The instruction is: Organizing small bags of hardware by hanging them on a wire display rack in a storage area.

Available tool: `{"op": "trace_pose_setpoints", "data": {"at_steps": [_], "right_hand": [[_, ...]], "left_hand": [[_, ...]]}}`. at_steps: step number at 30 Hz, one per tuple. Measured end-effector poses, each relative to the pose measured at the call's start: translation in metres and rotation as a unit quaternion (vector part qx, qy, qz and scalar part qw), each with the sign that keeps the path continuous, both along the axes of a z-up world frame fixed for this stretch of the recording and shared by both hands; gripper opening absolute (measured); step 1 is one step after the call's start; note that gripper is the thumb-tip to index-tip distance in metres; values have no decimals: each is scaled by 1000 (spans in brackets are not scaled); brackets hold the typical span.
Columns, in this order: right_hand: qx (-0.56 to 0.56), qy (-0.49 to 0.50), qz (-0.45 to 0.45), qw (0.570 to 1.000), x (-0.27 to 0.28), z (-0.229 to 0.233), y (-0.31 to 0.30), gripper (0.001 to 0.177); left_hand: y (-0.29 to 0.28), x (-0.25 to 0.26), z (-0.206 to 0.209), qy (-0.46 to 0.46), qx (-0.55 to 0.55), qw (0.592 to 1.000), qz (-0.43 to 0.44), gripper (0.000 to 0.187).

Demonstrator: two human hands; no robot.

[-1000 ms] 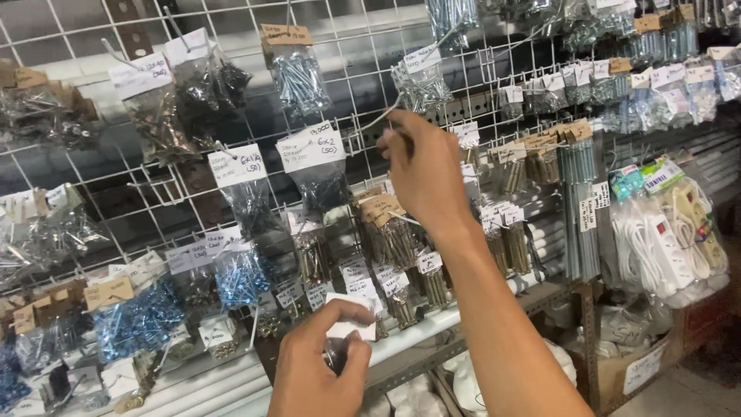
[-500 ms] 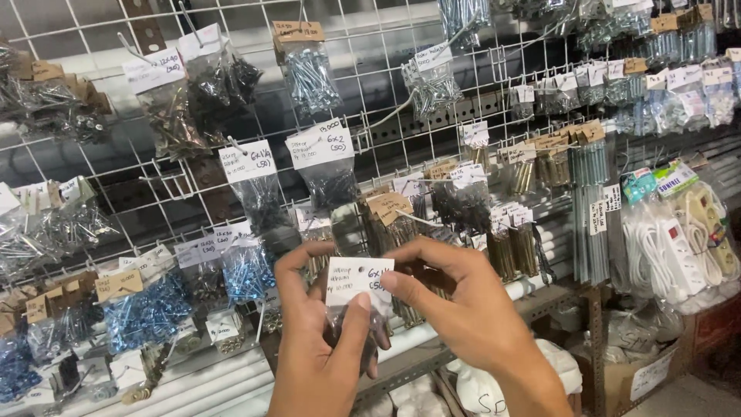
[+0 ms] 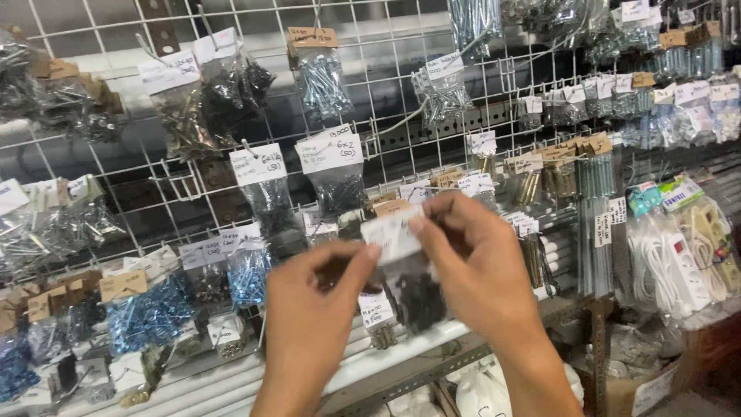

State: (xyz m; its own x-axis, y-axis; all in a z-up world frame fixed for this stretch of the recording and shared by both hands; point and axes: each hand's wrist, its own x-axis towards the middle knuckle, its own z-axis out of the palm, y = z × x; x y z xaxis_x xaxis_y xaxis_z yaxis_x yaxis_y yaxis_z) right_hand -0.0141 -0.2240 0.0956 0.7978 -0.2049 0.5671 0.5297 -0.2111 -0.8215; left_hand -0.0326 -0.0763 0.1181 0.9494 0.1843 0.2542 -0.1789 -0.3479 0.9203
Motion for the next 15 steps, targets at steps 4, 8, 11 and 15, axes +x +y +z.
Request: {"op": "trace_pose_setpoints", "data": {"at_steps": [4, 8, 11, 15], "right_hand": [[39, -96, -50, 993, 10, 38, -11, 11], [77, -212, -121, 967, 50, 70, -30, 14], [95, -327, -139, 930, 92, 71, -43, 22], [108, -298, -139, 938, 107, 76, -48, 21]], "left_hand": [[-24, 14, 38, -129, -5, 990, -60, 18], [-49, 40, 70, -252, 13, 962, -104, 17], [-62, 107, 70, -428, 10, 899, -98, 11], [-72, 96, 74, -422, 6, 903, -81, 10]]}}
